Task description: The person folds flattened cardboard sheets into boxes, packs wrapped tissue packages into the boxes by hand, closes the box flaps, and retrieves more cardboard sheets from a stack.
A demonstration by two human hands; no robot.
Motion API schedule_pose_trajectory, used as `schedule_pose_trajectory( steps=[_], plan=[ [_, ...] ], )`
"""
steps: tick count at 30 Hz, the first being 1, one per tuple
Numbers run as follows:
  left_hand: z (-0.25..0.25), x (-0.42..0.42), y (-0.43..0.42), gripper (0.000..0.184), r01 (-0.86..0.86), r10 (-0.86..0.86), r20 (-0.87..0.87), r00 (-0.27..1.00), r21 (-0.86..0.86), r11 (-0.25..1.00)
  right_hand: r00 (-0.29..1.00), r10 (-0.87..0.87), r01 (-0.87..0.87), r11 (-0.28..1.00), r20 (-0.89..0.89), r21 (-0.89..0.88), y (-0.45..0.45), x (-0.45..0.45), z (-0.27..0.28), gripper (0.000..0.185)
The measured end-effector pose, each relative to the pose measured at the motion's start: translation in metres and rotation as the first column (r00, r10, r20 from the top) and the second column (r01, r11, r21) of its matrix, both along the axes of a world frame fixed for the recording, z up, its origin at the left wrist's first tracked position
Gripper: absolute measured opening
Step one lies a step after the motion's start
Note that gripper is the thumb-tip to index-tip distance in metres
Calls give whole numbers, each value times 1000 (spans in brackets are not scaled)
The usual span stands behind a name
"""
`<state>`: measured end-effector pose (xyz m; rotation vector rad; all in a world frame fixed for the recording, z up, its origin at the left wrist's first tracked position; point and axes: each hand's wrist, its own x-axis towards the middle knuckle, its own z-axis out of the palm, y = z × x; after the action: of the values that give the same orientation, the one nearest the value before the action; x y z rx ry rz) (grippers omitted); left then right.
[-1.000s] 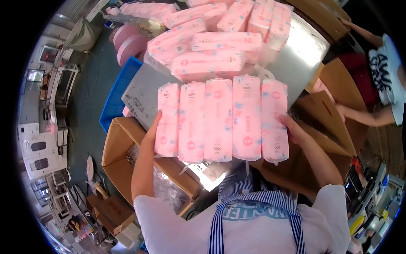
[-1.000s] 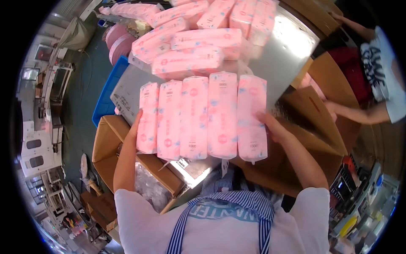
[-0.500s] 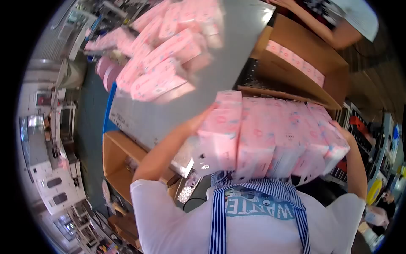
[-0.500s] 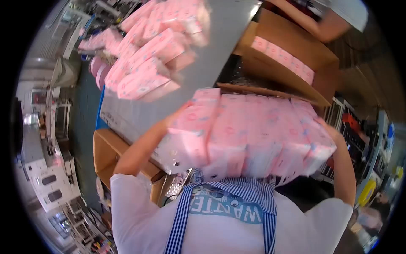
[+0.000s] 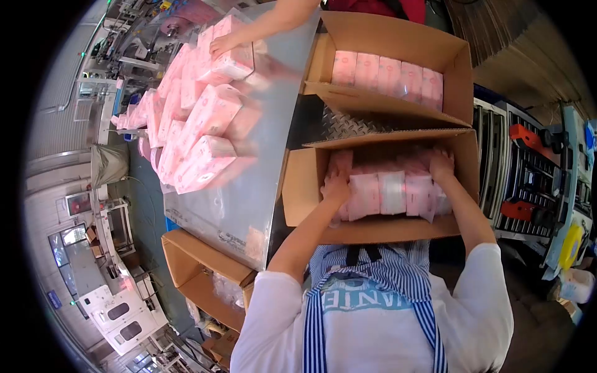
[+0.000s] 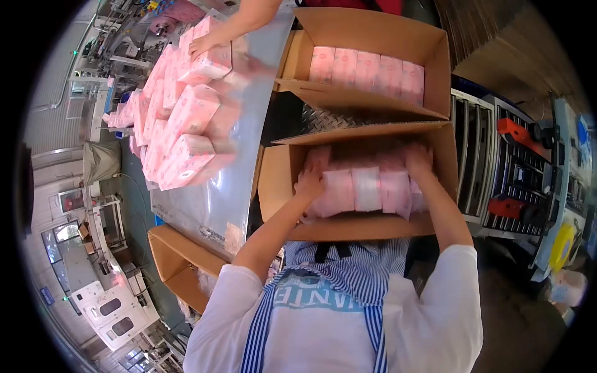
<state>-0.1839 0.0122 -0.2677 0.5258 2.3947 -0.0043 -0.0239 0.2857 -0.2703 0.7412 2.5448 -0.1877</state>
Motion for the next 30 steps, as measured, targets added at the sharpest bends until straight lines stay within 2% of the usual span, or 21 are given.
schedule_pose_trajectory(
  steps=[1, 2, 3, 4, 5, 6, 7, 8, 9, 11, 14, 18, 19, 20, 21, 22, 23, 26, 27, 29, 30],
  plan=[
    [2, -2, -5, 65, 130, -129, -15, 992, 85, 988, 1000, 7, -7, 1000, 4, -5, 6, 1, -11, 40],
    [5, -1, -15, 62, 257, -255, -33, 966, 158, 953, 979, -134, 72, 932, -154, -354, 4, 5, -24, 41],
    [8, -2, -17, 62, 254, -254, -20, 967, 146, 956, 914, -323, 86, 743, -243, -664, 1, 9, -32, 43],
    [11, -7, -13, 59, 210, -257, 160, 953, 261, 942, 916, -326, 91, 737, -235, -669, -11, 6, -20, 43],
    [15, -9, -10, 55, 142, -270, 330, 905, 365, 920, 963, -214, 41, 722, -166, -691, -31, -5, 10, 44],
    [18, -6, -11, 55, 139, -268, 334, 904, 363, 921, 991, -93, -7, 701, -101, -714, -48, -11, 30, 46],
    [22, -2, -13, 48, 243, -349, 229, 908, 391, 888, 991, -91, -6, 700, -98, -714, -61, -7, 33, 46],
    [27, 3, -16, 42, 343, -423, 120, 898, 410, 845, 991, 3, -80, 818, -134, -570, -73, -2, 35, 46],
    [32, 9, -20, 42, 333, -414, 121, 902, 415, 847, 982, 108, -162, 901, -153, -402, -83, 5, 39, 47],
    [41, 24, -34, 30, 481, -523, -59, 850, 491, 726, 992, 55, -102, 887, -117, -451, -99, 21, 59, 45],
    [41, 37, -54, 26, 606, -617, -169, 769, 501, 618, 997, -9, -37, 831, -81, -554, -109, 44, 64, 41],
    [68, 40, -52, 25, 563, -601, -88, 794, 479, 673, 985, -40, -90, 718, -171, -690, -127, 64, 52, 31],
    [57, 35, -45, 24, 623, -673, -10, 740, 386, 680, 998, 56, -37, 721, 5, -692, -129, 60, 48, 37],
    [46, 30, -35, 24, 683, -729, 75, 681, 295, 668, 998, 62, -39, 724, 8, -689, -130, 64, 26, 37],
    [41, 28, -23, 24, 678, -726, 78, 684, 299, 671, 986, 132, -14, 680, 103, -733, -131, 74, -7, 36],
    [36, 24, -8, 23, 563, -596, 98, 797, 234, 792, 960, 205, 18, 635, 190, -772, -132, 71, -10, 36],
    [31, 15, 3, 23, 428, -447, 104, 889, 163, 889, 911, 338, -69, 689, 236, -722, -120, 68, -12, 31],
    [-18, 14, -16, 29, 353, -352, 97, 931, 3, 936, 998, 64, -56, 973, 30, -224, -78, 36, 33, 26],
    [-31, 24, -22, 29, 334, -332, 104, 937, 5, 943, 991, 90, -91, 996, -103, -2, -57, 24, 43, 28],
    [-49, 41, -36, 32, 284, -315, 355, 880, 138, 949, 957, 43, 8, 984, -286, 176, -33, 23, 56, 35],
    [-46, 38, -41, 32, 272, -302, 360, 883, 132, 953, 958, 53, -5, 986, -283, 169, -27, 37, 35, 35]
  ],
)
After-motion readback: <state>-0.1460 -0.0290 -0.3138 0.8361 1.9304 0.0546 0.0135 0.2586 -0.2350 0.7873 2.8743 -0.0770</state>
